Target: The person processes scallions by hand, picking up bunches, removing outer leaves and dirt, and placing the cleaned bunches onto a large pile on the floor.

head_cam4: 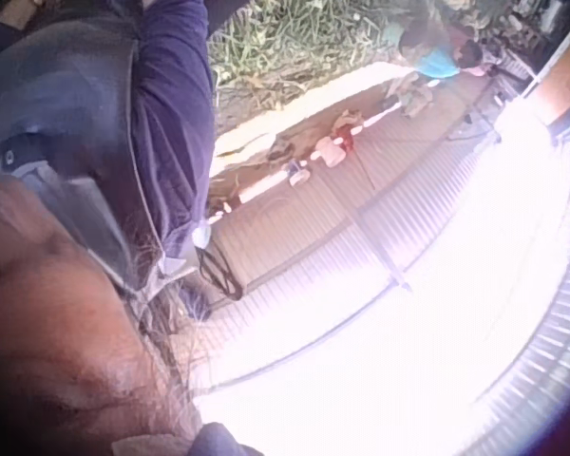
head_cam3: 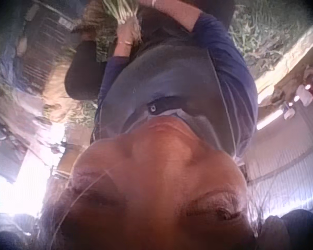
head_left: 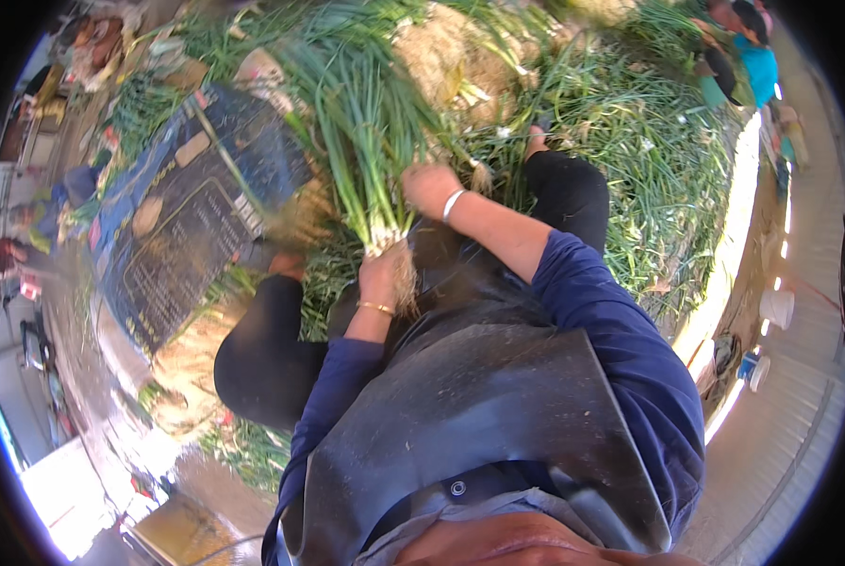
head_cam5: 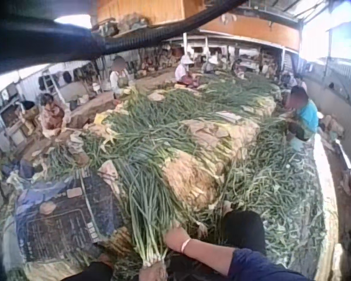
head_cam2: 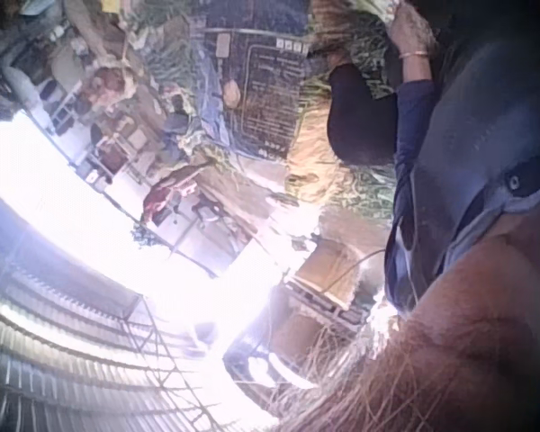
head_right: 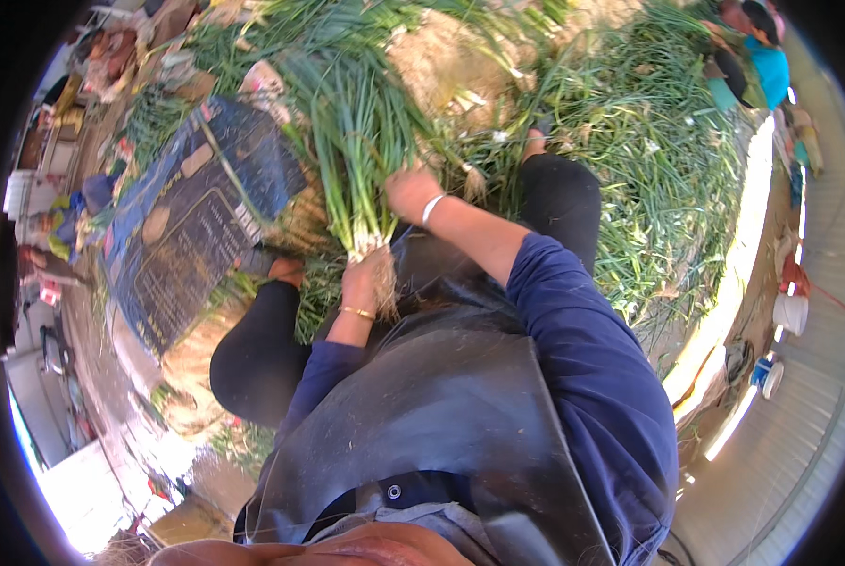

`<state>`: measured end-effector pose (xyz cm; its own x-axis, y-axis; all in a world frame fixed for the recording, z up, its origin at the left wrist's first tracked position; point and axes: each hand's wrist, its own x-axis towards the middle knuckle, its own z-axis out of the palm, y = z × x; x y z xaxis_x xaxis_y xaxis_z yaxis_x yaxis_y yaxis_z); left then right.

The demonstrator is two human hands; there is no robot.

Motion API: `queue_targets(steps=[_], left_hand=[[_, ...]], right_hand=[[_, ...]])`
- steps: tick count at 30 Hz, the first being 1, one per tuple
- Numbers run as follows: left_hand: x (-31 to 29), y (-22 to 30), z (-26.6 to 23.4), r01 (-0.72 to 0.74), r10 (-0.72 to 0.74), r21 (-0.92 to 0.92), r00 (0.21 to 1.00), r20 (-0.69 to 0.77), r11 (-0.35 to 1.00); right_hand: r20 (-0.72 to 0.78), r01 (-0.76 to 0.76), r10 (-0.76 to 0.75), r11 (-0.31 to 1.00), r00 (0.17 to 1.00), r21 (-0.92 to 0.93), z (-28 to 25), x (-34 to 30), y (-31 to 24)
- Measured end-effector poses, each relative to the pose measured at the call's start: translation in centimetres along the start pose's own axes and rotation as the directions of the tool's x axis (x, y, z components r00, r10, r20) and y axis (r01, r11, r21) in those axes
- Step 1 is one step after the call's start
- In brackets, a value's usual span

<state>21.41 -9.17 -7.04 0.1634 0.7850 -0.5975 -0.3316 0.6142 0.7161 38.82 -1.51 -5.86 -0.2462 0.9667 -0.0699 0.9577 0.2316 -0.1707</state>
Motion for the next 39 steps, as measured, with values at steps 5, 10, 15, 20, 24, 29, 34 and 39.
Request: queue_targets(steps=[5,10,15,20,24,29,34,39], left_hand=[[0.4,0.5,-0.9,-0.043,0.079,0.176,0.977,-0.200,0.983],[-0.5,0.2,0.8,0.009,-0.008,0.035,1.000,-0.030,0.999],[0.3,-1.6,-1.1,-0.017,0.052,-0.177,0.980,0.191,0.984],[-1.0,0.1,-0.6,-0.046,0.048,0.066,0.999,-0.026,0.997],[-1.1,0.1,0.0,-0.102,0.100,0.039,0.994,0.045,0.994],[-0.8,0.3,0.6,-0.045,0.045,-0.004,0.999,-0.028,0.999],[-1.0,1.3,0.6,-0.135,0.134,-0.039,0.991,-0.009,0.990],[0.4,-1.0,1.1,-0.232,0.221,0.167,0.972,0.083,0.958]], right_hand=[[0.072,-0.332,-0.621,-0.315,0.781,0.889,-6.2,-2.8,-3.7],[0.081,-0.148,0.143,0.561,0.986,0.815,-3.1,0.4,-0.3],[0.335,-0.304,0.175,0.870,0.926,0.389,1.6,3.1,0.7],[0.202,-0.194,0.149,0.955,0.968,0.224,2.0,0.5,1.1],[0.173,-0.139,0.131,0.990,0.976,0.032,0.0,-0.6,1.3],[-0.111,0.067,-0.030,0.935,0.993,0.348,0.5,-2.4,-1.1],[0.199,-0.283,-0.223,-0.462,0.954,0.840,-4.5,-4.4,-1.7],[-0.143,0.159,-0.097,0.831,0.985,0.533,-1.0,-4.1,-3.0]])
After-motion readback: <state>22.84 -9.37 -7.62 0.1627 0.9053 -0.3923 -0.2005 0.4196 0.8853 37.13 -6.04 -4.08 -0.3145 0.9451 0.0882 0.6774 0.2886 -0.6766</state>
